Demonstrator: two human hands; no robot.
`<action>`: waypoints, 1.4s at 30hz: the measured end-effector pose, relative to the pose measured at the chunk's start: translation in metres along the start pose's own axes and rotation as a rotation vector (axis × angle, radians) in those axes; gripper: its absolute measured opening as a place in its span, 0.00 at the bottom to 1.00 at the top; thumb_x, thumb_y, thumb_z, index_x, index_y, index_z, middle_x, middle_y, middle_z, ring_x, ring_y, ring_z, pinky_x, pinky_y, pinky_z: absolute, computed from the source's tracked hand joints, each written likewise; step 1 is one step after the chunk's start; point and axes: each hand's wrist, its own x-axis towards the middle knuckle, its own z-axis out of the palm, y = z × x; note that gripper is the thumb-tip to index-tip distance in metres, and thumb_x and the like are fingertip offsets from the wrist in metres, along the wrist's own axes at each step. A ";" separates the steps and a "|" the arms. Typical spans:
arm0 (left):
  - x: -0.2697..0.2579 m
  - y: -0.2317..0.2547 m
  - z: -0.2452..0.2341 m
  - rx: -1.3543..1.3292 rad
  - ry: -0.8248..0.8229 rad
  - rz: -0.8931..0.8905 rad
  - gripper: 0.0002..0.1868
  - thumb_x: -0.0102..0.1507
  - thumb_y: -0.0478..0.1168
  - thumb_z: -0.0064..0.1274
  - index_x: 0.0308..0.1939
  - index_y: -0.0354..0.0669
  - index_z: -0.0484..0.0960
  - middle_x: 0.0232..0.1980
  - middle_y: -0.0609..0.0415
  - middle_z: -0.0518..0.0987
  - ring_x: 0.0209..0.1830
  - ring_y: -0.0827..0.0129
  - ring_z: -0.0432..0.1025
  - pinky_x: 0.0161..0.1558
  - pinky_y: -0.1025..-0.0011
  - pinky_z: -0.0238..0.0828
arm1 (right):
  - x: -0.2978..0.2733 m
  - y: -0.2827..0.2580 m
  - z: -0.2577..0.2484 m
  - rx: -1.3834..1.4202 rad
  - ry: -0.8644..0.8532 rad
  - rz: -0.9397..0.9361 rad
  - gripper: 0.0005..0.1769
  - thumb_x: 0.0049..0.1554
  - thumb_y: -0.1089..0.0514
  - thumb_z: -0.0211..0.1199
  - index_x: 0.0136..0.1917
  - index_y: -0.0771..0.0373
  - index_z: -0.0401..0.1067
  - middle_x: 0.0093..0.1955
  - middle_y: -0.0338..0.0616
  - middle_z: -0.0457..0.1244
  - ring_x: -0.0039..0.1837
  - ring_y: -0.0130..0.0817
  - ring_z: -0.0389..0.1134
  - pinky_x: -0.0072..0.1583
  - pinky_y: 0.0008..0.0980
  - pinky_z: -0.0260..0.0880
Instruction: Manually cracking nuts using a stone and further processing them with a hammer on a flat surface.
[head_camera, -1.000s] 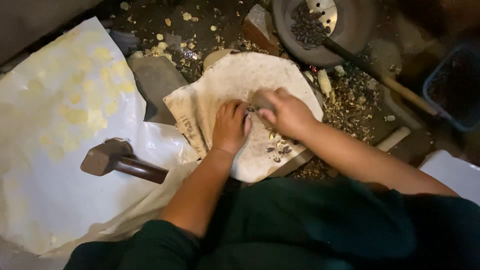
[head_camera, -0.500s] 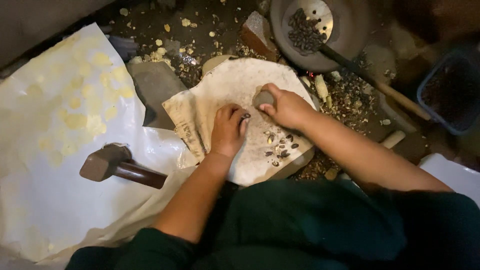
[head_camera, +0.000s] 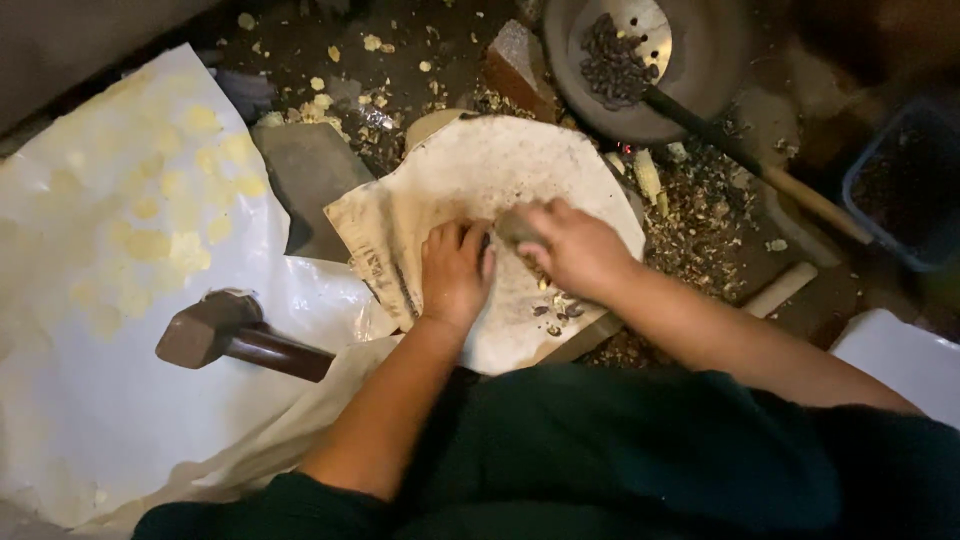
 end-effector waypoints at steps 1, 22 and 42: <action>0.000 -0.004 0.000 -0.024 0.021 0.026 0.18 0.61 0.45 0.60 0.55 0.53 0.80 0.51 0.49 0.75 0.56 0.51 0.71 0.53 0.55 0.67 | -0.002 -0.003 -0.001 -0.075 -0.048 -0.055 0.28 0.64 0.48 0.58 0.75 0.49 0.59 0.56 0.66 0.64 0.55 0.73 0.71 0.56 0.63 0.72; -0.003 0.004 -0.012 -0.088 0.043 -0.136 0.19 0.59 0.50 0.64 0.53 0.57 0.81 0.54 0.53 0.75 0.56 0.52 0.70 0.52 0.54 0.67 | 0.008 -0.006 -0.006 -0.110 -0.191 0.106 0.28 0.63 0.44 0.56 0.74 0.45 0.55 0.54 0.66 0.67 0.59 0.70 0.70 0.60 0.62 0.70; 0.020 -0.015 0.006 -0.103 0.151 -0.203 0.12 0.57 0.50 0.68 0.40 0.55 0.84 0.50 0.56 0.75 0.50 0.55 0.72 0.51 0.56 0.70 | 0.020 -0.008 0.002 -0.162 -0.151 -0.028 0.29 0.63 0.42 0.55 0.75 0.44 0.55 0.57 0.62 0.65 0.57 0.69 0.71 0.58 0.64 0.71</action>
